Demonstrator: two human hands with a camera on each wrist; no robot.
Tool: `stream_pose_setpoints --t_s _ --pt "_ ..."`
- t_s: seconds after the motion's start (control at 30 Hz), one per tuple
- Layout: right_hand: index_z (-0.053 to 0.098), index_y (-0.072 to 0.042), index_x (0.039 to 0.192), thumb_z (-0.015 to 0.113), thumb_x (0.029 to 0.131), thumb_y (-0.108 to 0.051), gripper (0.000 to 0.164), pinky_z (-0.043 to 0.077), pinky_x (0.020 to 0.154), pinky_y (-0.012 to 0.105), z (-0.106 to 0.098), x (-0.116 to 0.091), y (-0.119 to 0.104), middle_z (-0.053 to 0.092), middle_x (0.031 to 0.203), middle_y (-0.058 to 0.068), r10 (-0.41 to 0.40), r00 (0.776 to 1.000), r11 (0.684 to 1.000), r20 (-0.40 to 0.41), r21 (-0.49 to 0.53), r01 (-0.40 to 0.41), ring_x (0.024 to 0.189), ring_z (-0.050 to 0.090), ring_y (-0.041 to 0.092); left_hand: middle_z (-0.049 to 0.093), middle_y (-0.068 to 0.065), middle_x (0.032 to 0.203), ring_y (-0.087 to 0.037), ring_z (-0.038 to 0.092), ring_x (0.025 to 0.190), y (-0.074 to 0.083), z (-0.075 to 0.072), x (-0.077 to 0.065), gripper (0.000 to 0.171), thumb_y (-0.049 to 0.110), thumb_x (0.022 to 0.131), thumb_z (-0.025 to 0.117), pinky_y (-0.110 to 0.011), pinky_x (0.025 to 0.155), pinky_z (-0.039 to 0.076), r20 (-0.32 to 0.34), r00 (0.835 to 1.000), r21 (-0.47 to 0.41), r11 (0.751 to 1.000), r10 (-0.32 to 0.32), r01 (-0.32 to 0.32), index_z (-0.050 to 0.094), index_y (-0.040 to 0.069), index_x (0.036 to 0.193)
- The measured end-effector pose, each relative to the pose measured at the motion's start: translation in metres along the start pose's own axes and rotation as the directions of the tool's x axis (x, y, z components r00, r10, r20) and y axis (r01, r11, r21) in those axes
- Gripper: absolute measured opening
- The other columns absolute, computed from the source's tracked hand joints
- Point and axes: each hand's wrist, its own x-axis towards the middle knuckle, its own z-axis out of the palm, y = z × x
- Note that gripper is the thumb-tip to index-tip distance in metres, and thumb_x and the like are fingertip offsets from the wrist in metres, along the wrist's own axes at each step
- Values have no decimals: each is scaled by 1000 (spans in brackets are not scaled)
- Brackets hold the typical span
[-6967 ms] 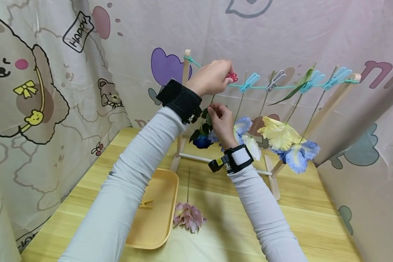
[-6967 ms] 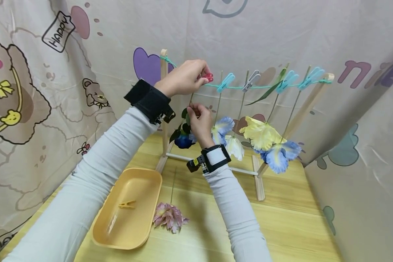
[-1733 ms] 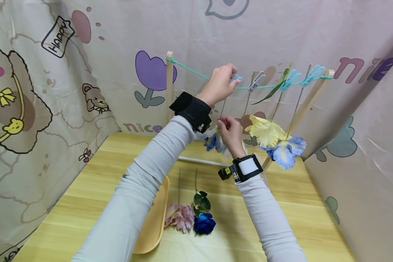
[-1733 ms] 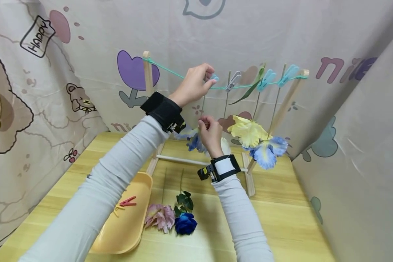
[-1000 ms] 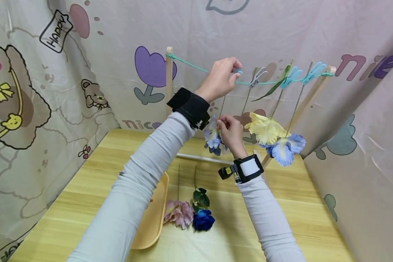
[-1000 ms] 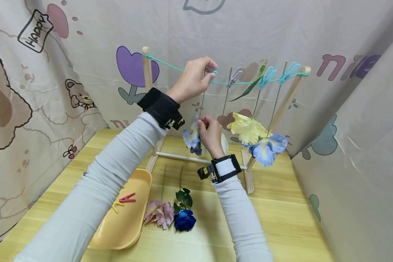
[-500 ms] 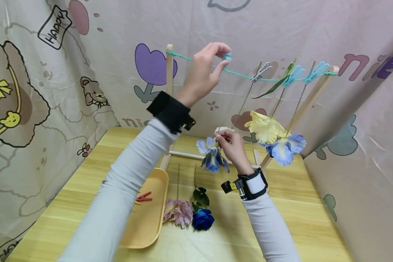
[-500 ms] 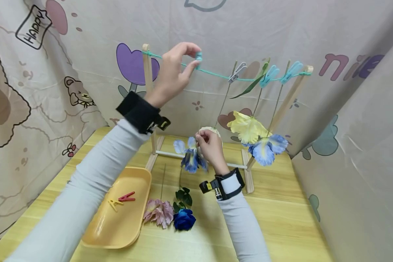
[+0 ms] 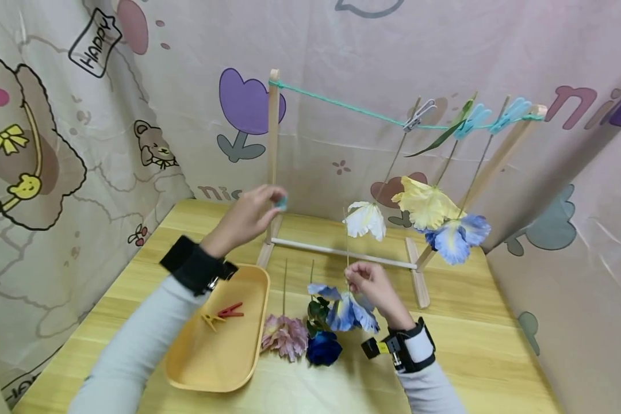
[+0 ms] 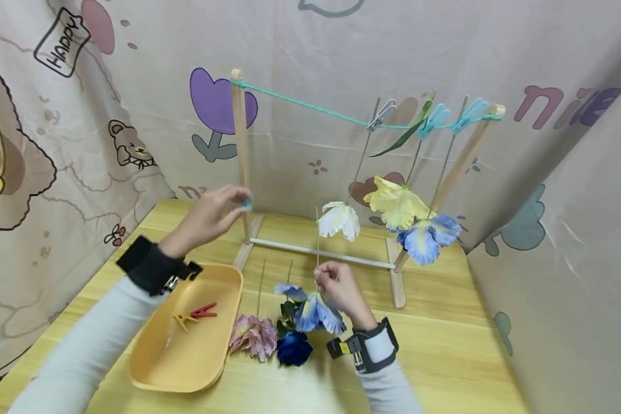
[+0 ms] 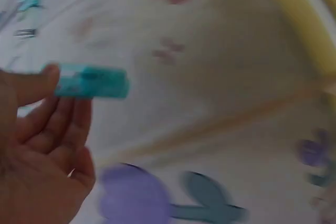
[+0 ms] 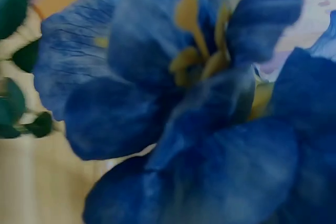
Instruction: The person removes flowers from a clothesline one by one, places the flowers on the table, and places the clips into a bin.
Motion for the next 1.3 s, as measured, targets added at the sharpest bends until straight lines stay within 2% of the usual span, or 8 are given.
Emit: stream_pose_setpoints --t_s 0.13,0.23,0.37,0.5,0.7,0.8,0.97,1.3 --pt "59 10 97 51 93 -5 17 47 56 20 3 -14 26 59 74 9 65 997 998 46 20 -66 62 54 9 65 -14 94 -26 62 88 -26 13 -50 18 2 85 63 -40 82 51 187 973 40 991 -132 126 61 -4 102" --pt "57 13 101 50 94 -6 21 46 55 21 6 -21 44 58 74 7 112 991 992 79 57 -116 62 54 9 64 -9 86 -20 60 79 -41 26 -86 13 4 85 63 -34 73 52 321 921 98 975 -219 198 62 -2 97" --pt "54 16 104 49 95 -6 25 43 54 21 13 -22 64 56 73 4 155 984 981 93 107 -164 61 53 8 60 -3 75 -13 54 67 -50 45 -124 2 4 85 64 -27 61 46 445 848 186 956 -287 227 63 3 85" --pt "56 16 100 49 94 -3 21 42 52 19 21 -18 81 56 70 3 192 979 972 64 127 -199 59 52 8 58 -1 74 -13 52 68 -48 58 -145 7 7 82 68 -31 63 42 499 787 251 930 -363 269 61 7 81" --pt "60 15 93 49 92 1 18 42 50 18 31 -13 95 57 66 2 230 973 967 6 108 -229 58 52 8 45 2 66 -14 42 67 -44 67 -153 25 12 77 75 -34 65 32 547 711 292 897 -442 332 52 9 68" --pt "62 13 90 52 90 0 17 42 50 19 35 -12 98 56 63 1 223 974 972 -38 84 -220 56 51 8 42 2 64 -14 41 66 -44 69 -154 30 11 76 76 -35 66 30 541 703 313 886 -461 341 48 11 63" --pt "64 11 86 57 87 1 12 43 48 19 39 -9 103 59 62 3 215 971 976 -106 35 -213 53 53 7 43 3 63 -14 41 66 -42 71 -155 29 8 73 74 -37 67 29 520 718 337 884 -462 324 48 13 62" --pt "63 12 94 60 85 1 14 47 50 20 40 -11 101 66 70 11 193 975 981 -109 15 -193 54 57 10 43 4 62 -12 42 65 -40 68 -158 29 7 67 77 -40 66 33 487 729 382 868 -482 319 49 14 59"
